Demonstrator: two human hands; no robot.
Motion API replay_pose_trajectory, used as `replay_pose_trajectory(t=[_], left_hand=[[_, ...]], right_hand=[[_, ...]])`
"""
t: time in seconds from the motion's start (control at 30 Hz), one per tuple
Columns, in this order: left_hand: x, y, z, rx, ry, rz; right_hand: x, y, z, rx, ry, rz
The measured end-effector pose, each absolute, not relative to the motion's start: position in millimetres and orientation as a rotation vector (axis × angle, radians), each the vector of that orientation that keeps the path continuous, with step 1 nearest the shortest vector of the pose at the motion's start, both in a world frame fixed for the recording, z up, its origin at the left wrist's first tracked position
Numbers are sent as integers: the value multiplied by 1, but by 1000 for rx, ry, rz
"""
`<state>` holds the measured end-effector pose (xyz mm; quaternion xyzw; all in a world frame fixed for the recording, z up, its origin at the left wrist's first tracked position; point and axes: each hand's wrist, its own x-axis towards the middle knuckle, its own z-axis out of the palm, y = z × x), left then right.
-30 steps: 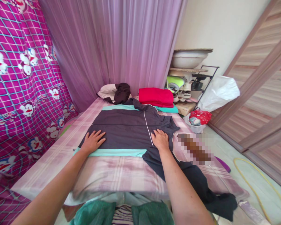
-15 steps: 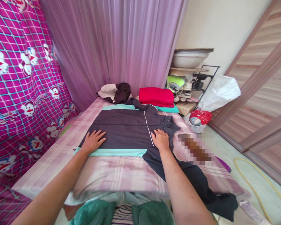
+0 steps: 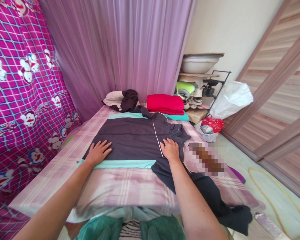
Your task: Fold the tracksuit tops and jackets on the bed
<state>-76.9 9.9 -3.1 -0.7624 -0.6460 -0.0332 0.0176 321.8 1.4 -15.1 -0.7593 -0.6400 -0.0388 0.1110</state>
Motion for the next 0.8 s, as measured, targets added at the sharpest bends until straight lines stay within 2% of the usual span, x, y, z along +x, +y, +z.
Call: replay_pose_trajectory(t=[0.8], left_hand=[[-78, 12, -3, -2360, -1996, -84]], right_hand=[[319, -2, -12, -2221, -1877, -111]])
